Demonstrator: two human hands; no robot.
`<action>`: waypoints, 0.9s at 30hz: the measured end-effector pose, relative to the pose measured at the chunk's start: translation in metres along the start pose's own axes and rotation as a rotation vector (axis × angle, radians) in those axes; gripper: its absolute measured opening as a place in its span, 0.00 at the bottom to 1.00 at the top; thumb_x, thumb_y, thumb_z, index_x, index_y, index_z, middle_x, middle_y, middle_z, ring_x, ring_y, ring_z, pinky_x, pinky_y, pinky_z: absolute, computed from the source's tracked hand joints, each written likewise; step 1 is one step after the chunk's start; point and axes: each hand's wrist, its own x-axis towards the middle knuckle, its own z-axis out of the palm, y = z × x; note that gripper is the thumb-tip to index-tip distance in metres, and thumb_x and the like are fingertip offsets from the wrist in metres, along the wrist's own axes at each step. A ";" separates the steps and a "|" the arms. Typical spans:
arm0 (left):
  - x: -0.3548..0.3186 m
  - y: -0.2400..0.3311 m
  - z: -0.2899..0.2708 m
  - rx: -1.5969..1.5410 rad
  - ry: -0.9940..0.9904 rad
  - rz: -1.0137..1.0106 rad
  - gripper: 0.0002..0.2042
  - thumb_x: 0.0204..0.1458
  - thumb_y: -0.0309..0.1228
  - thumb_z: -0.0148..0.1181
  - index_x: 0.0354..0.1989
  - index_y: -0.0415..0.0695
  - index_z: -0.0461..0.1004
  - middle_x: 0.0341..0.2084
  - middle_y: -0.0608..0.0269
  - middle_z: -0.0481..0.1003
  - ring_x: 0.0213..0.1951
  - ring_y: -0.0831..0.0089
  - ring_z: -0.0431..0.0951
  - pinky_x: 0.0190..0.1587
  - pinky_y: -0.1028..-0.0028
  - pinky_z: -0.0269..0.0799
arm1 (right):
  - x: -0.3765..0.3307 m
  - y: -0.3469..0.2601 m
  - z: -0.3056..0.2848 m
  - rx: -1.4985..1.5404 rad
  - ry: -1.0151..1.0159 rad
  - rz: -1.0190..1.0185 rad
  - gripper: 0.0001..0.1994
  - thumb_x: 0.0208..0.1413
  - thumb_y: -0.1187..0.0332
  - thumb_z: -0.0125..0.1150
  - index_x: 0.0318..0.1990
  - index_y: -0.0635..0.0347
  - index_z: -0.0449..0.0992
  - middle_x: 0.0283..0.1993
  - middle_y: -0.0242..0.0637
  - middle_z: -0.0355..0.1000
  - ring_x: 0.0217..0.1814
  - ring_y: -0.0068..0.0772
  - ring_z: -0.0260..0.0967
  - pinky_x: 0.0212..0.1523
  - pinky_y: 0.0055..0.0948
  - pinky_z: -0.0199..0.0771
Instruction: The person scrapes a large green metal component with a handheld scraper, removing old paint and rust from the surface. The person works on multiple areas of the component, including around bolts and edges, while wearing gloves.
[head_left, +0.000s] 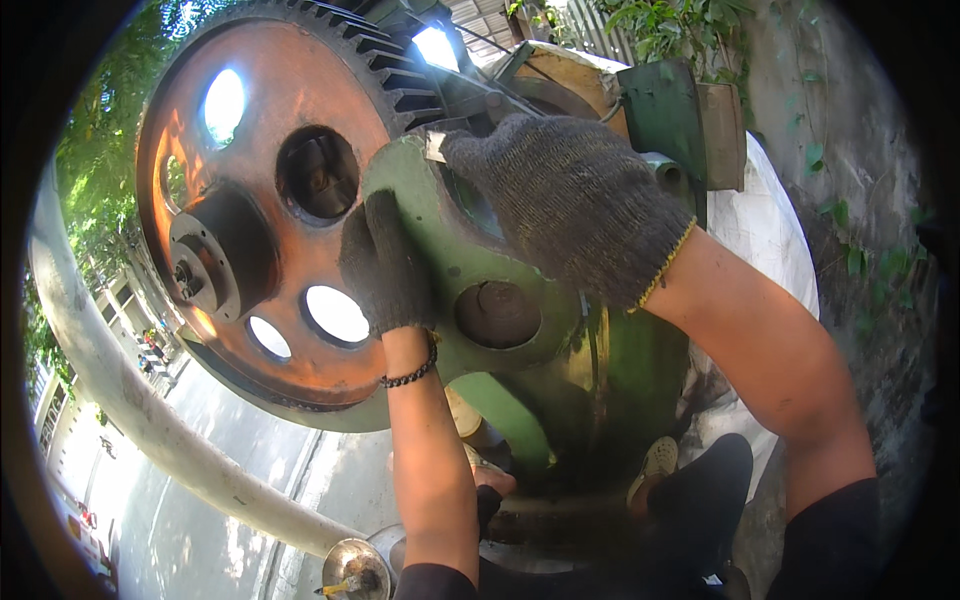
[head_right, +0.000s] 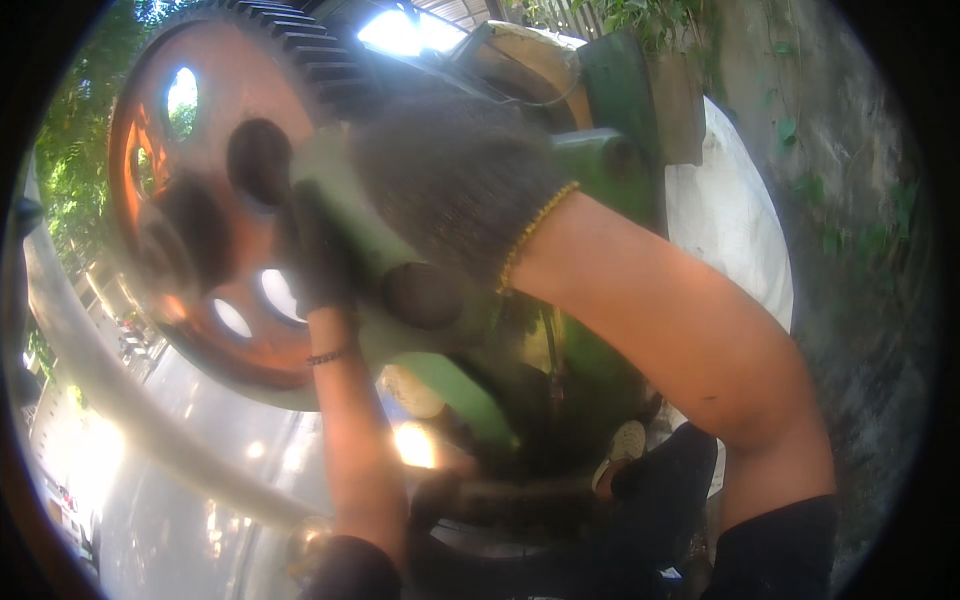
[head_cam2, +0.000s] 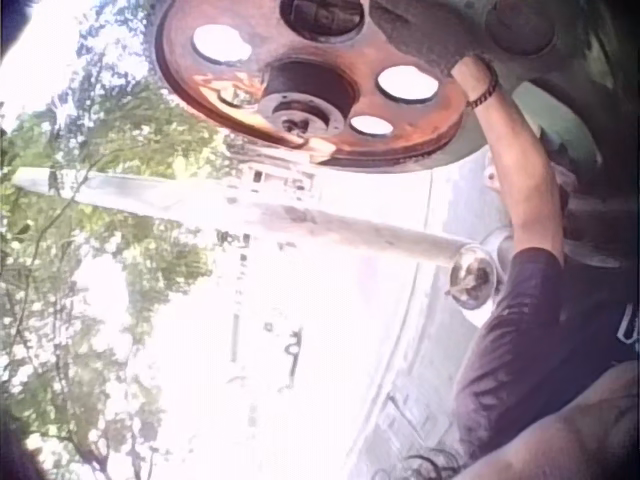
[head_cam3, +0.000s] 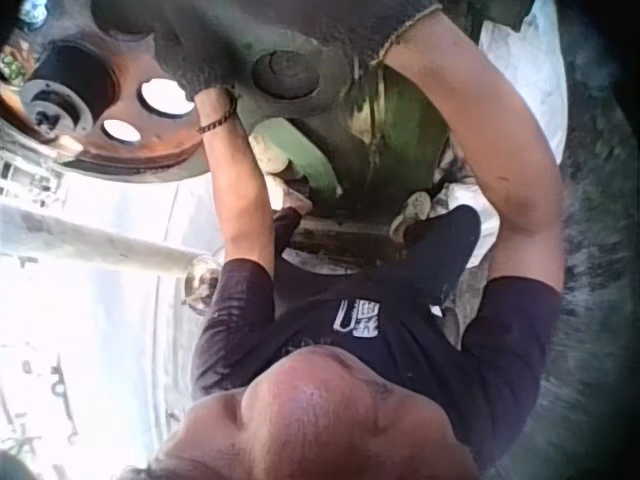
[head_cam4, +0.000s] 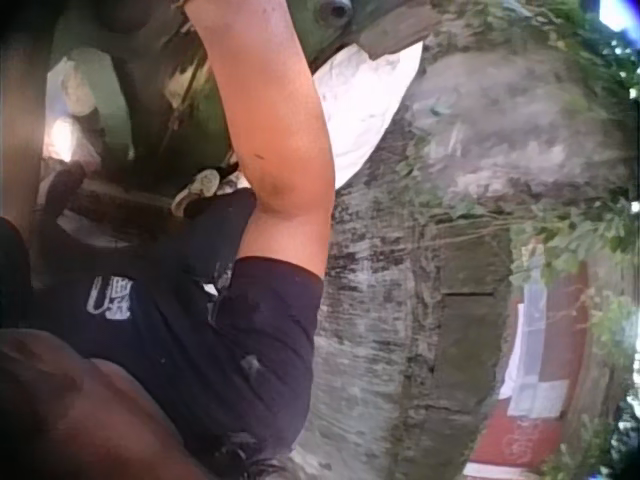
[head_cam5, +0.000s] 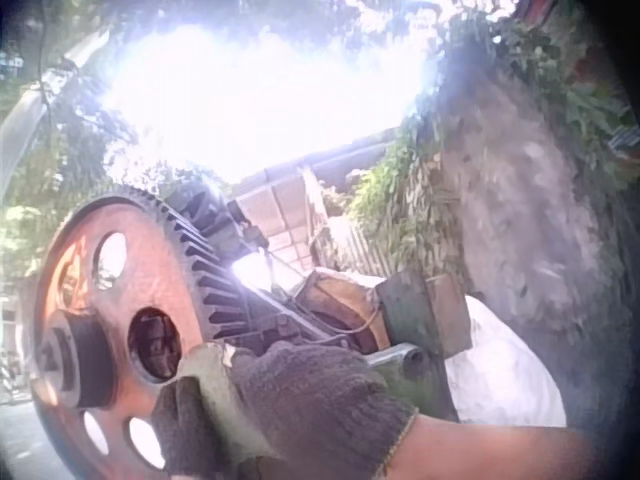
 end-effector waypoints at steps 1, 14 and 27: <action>0.003 0.004 0.000 -0.036 0.002 -0.027 0.26 0.73 0.48 0.52 0.53 0.33 0.82 0.43 0.41 0.84 0.42 0.53 0.83 0.50 0.57 0.74 | 0.001 0.001 -0.001 -0.028 -0.010 0.008 0.18 0.64 0.70 0.59 0.61 0.51 0.78 0.38 0.52 0.81 0.43 0.55 0.84 0.41 0.50 0.85; 0.010 -0.001 -0.001 0.139 -0.006 0.008 0.27 0.71 0.49 0.51 0.53 0.32 0.82 0.47 0.35 0.83 0.48 0.42 0.83 0.53 0.51 0.73 | 0.037 0.042 -0.008 -0.163 0.008 -0.135 0.18 0.63 0.71 0.60 0.59 0.48 0.81 0.34 0.45 0.81 0.39 0.49 0.84 0.40 0.45 0.84; 0.004 -0.001 0.001 -0.001 0.051 0.058 0.24 0.73 0.47 0.53 0.52 0.33 0.82 0.43 0.41 0.84 0.43 0.51 0.82 0.50 0.57 0.74 | 0.011 0.012 -0.012 -0.288 -0.139 -0.108 0.19 0.66 0.71 0.58 0.62 0.45 0.81 0.43 0.42 0.80 0.42 0.46 0.83 0.39 0.43 0.84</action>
